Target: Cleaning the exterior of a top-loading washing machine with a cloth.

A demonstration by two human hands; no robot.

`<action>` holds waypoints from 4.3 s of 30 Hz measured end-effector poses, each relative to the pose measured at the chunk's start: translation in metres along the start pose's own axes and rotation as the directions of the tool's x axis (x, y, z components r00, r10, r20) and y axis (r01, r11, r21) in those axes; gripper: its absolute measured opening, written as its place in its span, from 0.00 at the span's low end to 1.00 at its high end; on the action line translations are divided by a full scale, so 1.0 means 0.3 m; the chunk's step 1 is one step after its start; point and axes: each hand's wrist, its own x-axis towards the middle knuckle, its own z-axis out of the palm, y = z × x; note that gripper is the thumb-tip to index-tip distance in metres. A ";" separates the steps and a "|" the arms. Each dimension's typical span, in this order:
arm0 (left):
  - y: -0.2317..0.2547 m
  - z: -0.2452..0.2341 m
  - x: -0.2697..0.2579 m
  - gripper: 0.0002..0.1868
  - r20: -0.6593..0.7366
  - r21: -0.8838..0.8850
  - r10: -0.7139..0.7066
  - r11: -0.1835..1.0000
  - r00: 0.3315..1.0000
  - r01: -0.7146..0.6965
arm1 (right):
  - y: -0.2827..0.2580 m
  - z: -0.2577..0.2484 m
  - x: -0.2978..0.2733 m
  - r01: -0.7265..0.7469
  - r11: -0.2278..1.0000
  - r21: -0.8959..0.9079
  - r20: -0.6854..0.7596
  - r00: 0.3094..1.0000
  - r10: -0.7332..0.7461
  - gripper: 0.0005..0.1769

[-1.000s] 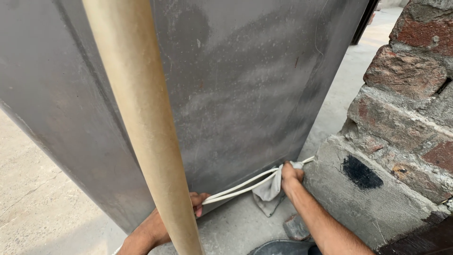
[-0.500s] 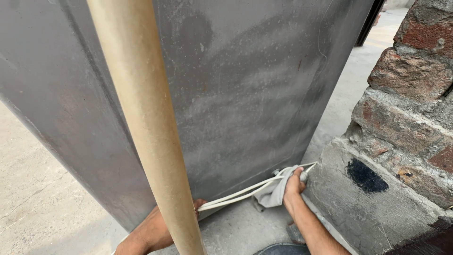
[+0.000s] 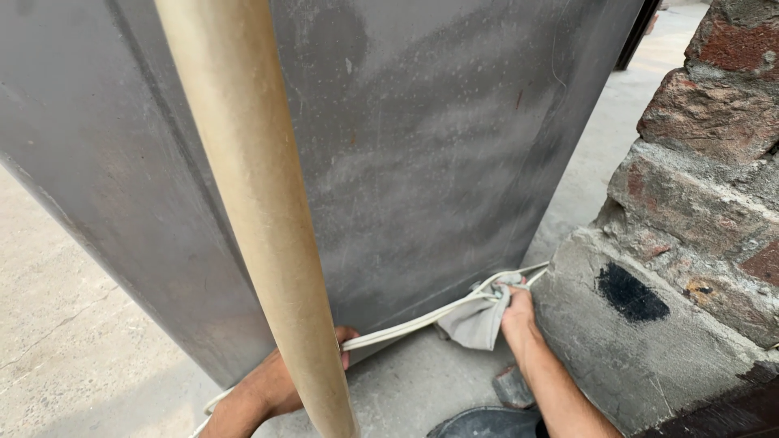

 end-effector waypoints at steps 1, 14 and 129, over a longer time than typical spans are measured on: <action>-0.004 -0.002 0.001 0.24 0.000 0.001 0.000 1.000 1.000 0.000 | -0.008 0.050 -0.083 0.000 1.000 0.001 0.000 1.000 0.000 0.14; -0.046 0.051 0.041 0.22 -0.063 -0.048 0.041 0.998 0.997 -0.044 | 0.036 0.067 -0.060 0.079 0.994 0.077 -0.257 0.965 -0.057 0.18; -0.130 0.221 -0.057 0.43 -0.376 -0.406 -0.098 0.912 0.922 -0.068 | 0.438 0.425 -1.207 -0.011 0.999 -0.044 -0.085 0.996 0.007 0.25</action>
